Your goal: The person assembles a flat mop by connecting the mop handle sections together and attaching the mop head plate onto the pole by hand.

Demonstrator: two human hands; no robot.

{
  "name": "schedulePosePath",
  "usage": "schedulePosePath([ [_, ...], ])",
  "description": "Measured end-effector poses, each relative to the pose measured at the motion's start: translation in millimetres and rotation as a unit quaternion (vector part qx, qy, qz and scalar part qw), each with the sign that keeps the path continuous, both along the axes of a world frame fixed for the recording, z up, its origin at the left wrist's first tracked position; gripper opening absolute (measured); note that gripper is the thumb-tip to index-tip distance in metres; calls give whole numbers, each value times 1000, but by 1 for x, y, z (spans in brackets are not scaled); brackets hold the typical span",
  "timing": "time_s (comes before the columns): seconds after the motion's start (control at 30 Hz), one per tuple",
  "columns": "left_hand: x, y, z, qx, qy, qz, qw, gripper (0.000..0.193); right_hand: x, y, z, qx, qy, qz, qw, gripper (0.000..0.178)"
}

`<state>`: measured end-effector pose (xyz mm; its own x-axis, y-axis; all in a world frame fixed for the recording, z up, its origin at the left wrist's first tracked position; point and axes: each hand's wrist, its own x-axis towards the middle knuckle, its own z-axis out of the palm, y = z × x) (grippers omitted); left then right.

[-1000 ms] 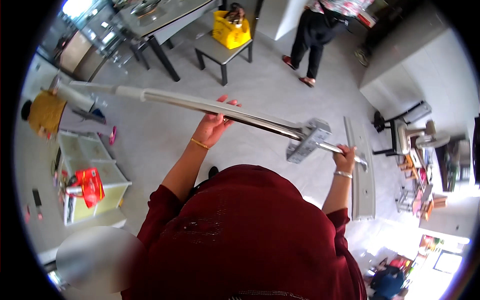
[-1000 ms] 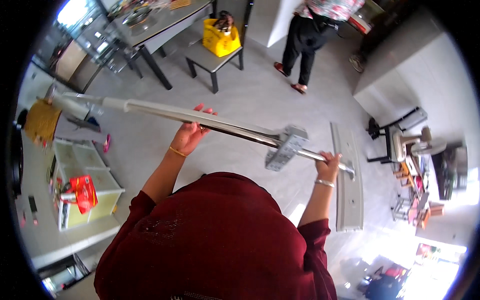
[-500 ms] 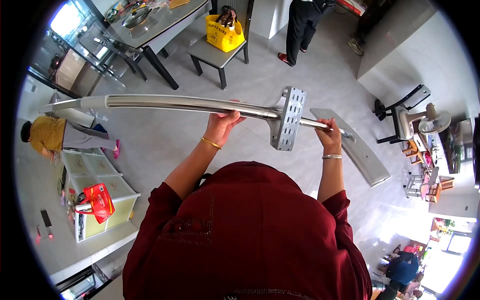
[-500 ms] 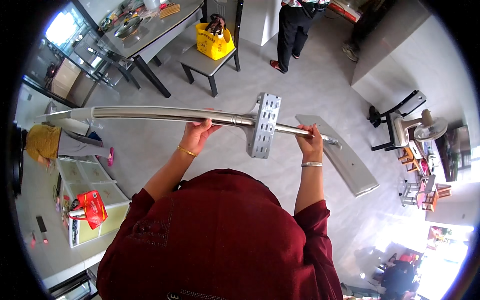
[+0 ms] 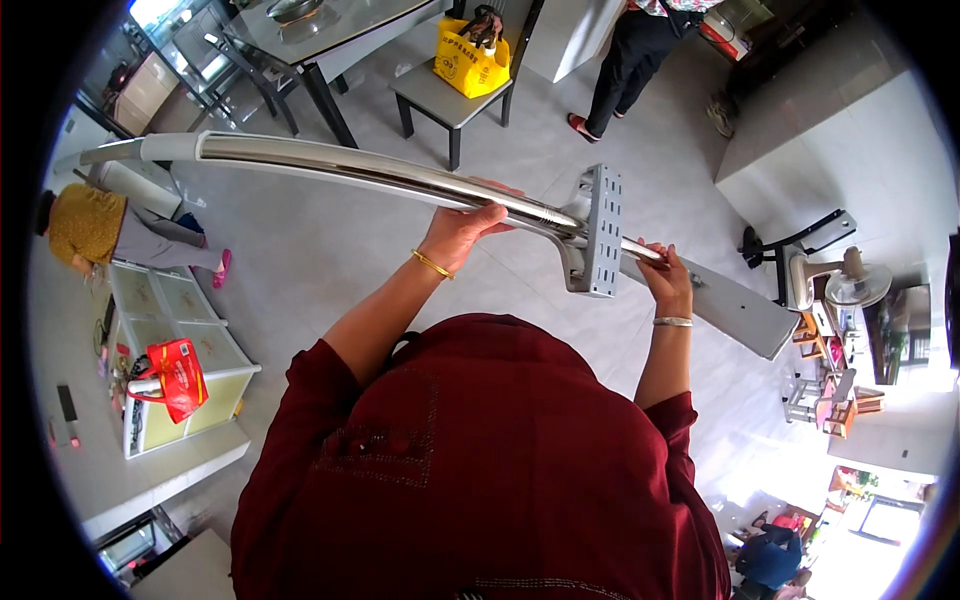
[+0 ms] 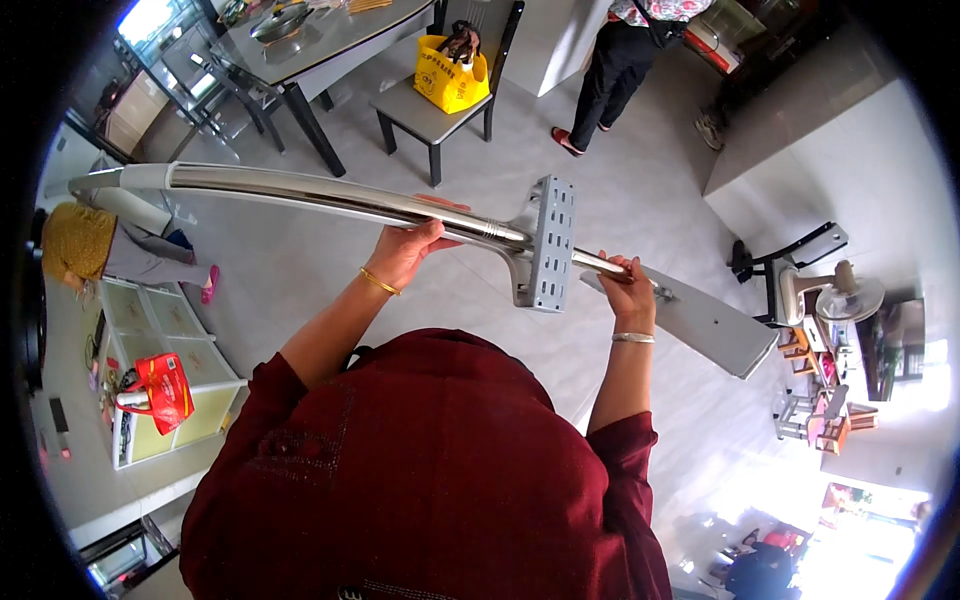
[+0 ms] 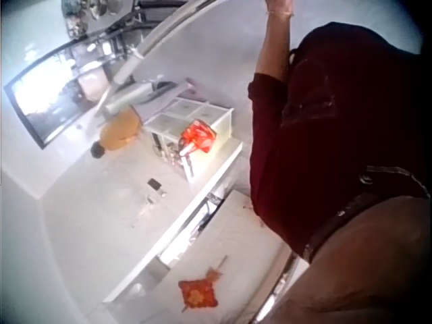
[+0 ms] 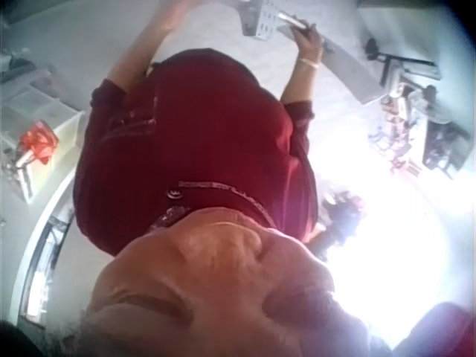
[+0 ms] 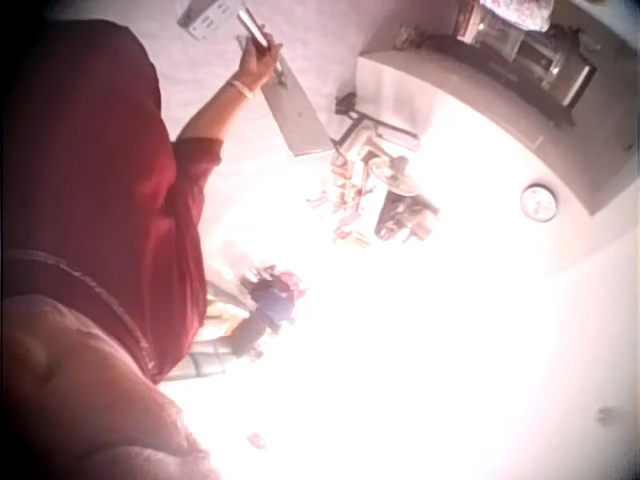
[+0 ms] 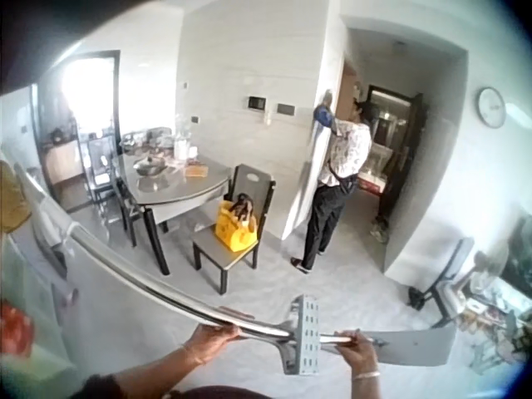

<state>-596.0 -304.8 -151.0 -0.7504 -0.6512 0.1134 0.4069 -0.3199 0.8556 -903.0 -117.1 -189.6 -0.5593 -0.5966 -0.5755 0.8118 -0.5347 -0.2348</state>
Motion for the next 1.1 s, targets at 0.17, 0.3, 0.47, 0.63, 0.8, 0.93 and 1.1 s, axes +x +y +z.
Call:
schedulePosePath([
  [0.17,-3,4,-4,18,20,65,998,29,-9,4,-6,-50,19,3,999,26],
  [0.3,-3,8,12,59,6,104,993,24,-7,4,-4,-63,6,4,998,24],
  [0.47,0,12,17,107,1,77,991,25,-6,12,-5,-128,14,8,992,23],
  [0.63,-1,17,13,145,61,45,987,20,60,-13,32,-64,195,148,968,26],
  [0.8,-5,29,14,157,115,-5,981,23,78,-26,61,-24,236,214,948,28],
  [0.93,-8,30,13,111,159,-37,980,36,77,-23,62,-46,255,236,937,31],
  [1.1,-9,33,23,124,194,-49,972,40,82,-17,71,-81,284,261,919,38],
])
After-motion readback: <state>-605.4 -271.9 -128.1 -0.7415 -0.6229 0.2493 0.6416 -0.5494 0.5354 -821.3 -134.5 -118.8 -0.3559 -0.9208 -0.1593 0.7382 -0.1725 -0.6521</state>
